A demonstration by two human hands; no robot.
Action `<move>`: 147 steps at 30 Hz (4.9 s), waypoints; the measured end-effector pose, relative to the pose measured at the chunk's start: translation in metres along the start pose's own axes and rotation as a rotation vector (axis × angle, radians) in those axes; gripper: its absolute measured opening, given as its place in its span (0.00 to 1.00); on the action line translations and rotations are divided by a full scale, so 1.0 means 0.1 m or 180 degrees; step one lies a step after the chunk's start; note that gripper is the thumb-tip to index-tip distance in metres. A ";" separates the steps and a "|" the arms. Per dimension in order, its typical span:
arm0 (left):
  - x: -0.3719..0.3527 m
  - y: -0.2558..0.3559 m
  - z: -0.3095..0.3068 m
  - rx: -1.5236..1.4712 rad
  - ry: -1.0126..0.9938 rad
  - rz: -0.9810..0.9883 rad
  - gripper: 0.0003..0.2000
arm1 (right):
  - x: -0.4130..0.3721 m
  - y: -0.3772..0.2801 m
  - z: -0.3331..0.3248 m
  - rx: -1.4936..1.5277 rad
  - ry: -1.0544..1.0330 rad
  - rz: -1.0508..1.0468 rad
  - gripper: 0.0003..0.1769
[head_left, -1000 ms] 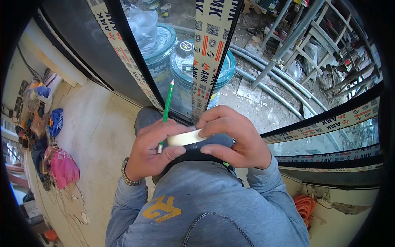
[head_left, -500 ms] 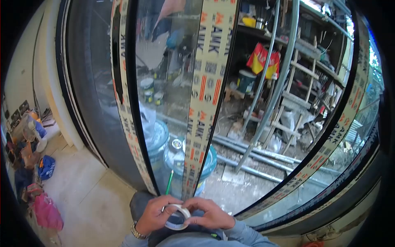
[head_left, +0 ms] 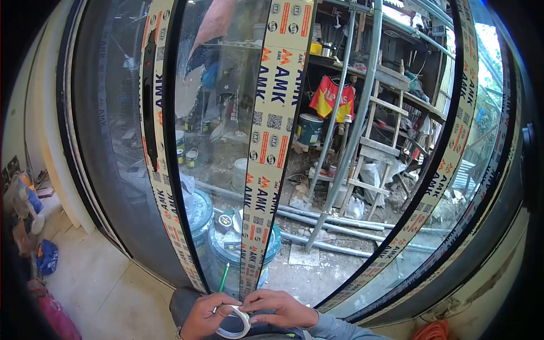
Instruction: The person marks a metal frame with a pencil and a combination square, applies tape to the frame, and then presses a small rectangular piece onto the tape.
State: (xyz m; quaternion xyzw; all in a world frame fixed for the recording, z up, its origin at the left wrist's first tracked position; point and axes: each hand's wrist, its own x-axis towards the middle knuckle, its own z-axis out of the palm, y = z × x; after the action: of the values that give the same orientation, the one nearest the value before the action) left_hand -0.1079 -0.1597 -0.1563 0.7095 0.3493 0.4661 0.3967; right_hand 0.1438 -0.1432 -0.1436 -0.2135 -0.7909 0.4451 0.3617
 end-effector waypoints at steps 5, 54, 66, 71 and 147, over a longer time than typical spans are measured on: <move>-0.02 -0.04 -0.12 -0.0076 -0.0640 -0.0257 0.13 | -0.05 0.17 0.08 -0.0199 -0.0302 -0.0206 0.13; 0.60 0.59 0.21 -0.1393 0.1272 0.0942 0.10 | 1.36 -2.27 -1.43 -0.2981 0.1214 -0.0701 0.04; 1.71 0.96 0.29 0.1262 0.1933 0.0350 0.10 | 2.38 -3.22 -1.95 -0.5549 0.0847 -0.0802 0.20; 1.75 1.18 0.29 0.1797 0.1935 0.0209 0.09 | 2.42 -3.17 -2.02 -0.5229 0.1177 -0.0805 0.16; 2.07 1.27 0.13 0.2201 0.1706 0.0389 0.11 | 2.36 -3.17 -1.92 -0.4980 0.1428 -0.1106 0.10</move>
State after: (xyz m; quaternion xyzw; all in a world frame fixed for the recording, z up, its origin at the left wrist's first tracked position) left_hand -0.0134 -0.0392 0.0330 0.6739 0.5327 0.5120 0.0030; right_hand 0.1328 -0.0447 0.2846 -0.3619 -0.8027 -0.3484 0.3214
